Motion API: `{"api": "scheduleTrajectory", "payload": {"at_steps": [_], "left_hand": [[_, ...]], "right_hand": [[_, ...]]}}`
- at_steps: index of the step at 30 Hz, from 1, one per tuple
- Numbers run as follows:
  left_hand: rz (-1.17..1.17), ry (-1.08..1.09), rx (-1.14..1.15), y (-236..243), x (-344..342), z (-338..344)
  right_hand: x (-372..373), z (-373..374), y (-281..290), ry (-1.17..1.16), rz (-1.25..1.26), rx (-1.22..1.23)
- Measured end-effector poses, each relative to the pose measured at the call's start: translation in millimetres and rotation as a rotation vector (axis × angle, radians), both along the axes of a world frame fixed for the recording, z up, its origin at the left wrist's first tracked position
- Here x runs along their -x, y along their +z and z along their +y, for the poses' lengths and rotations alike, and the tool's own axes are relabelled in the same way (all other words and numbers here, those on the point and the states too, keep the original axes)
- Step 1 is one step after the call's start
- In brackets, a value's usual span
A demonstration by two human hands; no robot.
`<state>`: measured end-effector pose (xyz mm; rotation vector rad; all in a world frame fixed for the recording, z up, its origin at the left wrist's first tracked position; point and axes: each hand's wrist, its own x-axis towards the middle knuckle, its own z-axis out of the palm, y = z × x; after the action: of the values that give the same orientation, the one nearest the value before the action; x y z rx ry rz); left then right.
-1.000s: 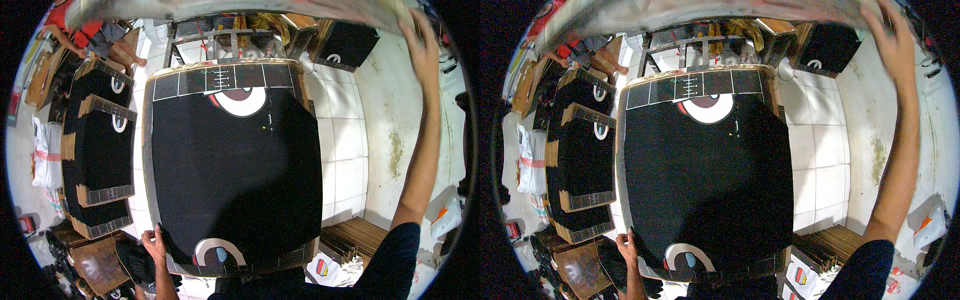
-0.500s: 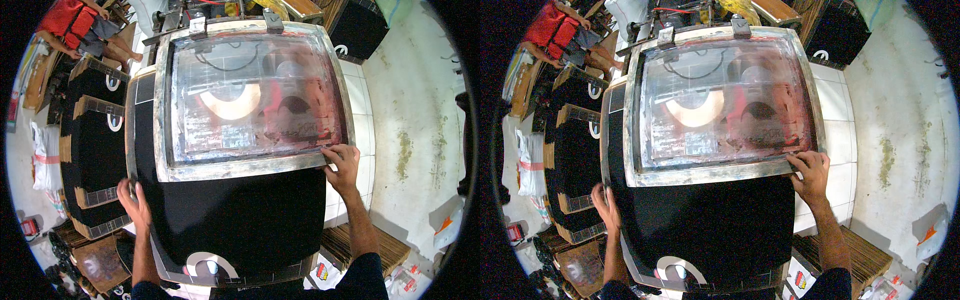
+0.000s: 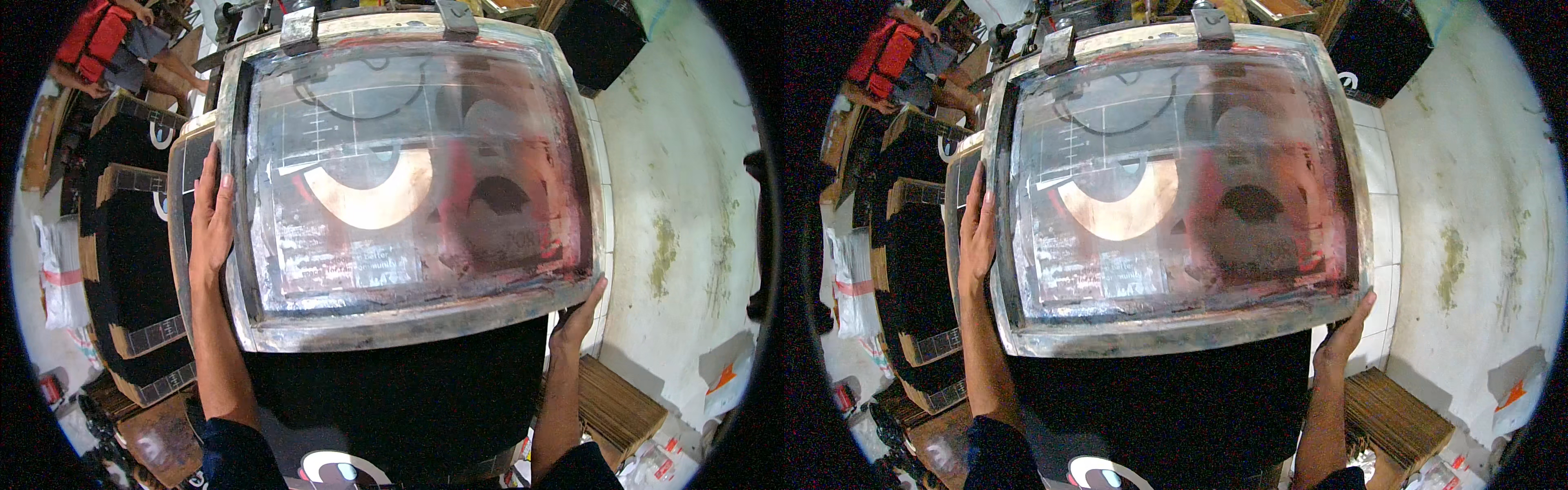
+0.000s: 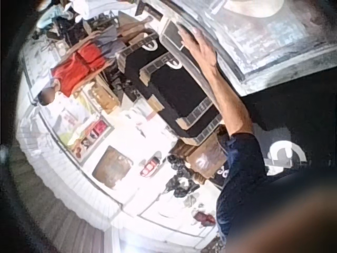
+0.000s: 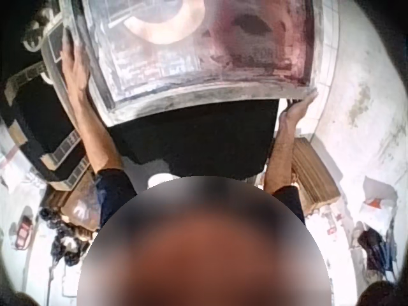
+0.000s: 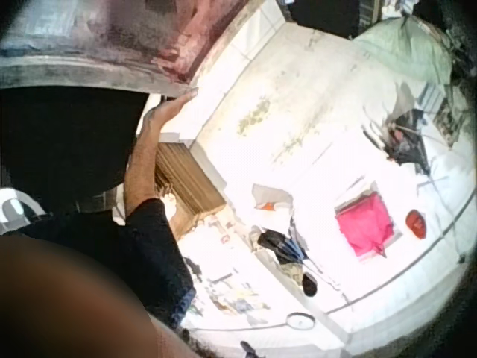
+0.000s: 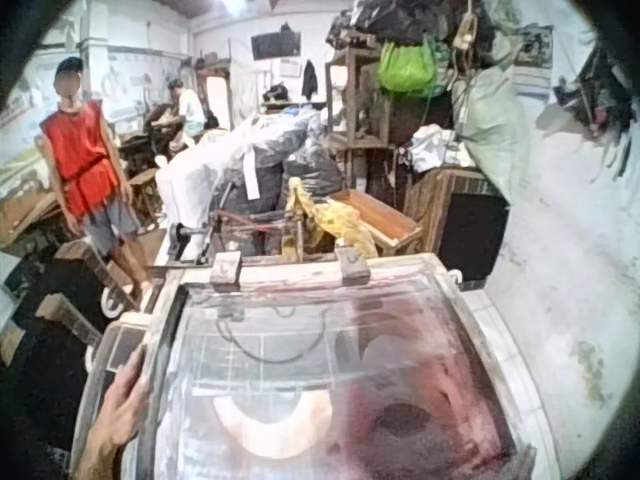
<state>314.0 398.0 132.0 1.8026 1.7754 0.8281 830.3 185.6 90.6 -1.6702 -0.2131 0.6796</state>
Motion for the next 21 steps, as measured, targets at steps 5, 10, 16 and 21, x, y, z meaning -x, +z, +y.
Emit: {"api": "scheduleTrajectory", "payload": {"at_steps": [5,10,16,21], "left_hand": [[-0.076,-0.001,-0.009,0,-4,-2],[-0.064,0.056,0.032,6,-11,-5],[-0.055,0.052,0.066,9,-8,-3],[-0.128,0.034,0.066,10,-10,-7]], "right_hand": [[5,4,-5,-0.083,0.047,-0.006],[5,1,1,-0.018,0.061,0.012],[8,2,16,-0.025,0.125,0.016],[20,-26,32,0.138,0.19,0.083]]}}
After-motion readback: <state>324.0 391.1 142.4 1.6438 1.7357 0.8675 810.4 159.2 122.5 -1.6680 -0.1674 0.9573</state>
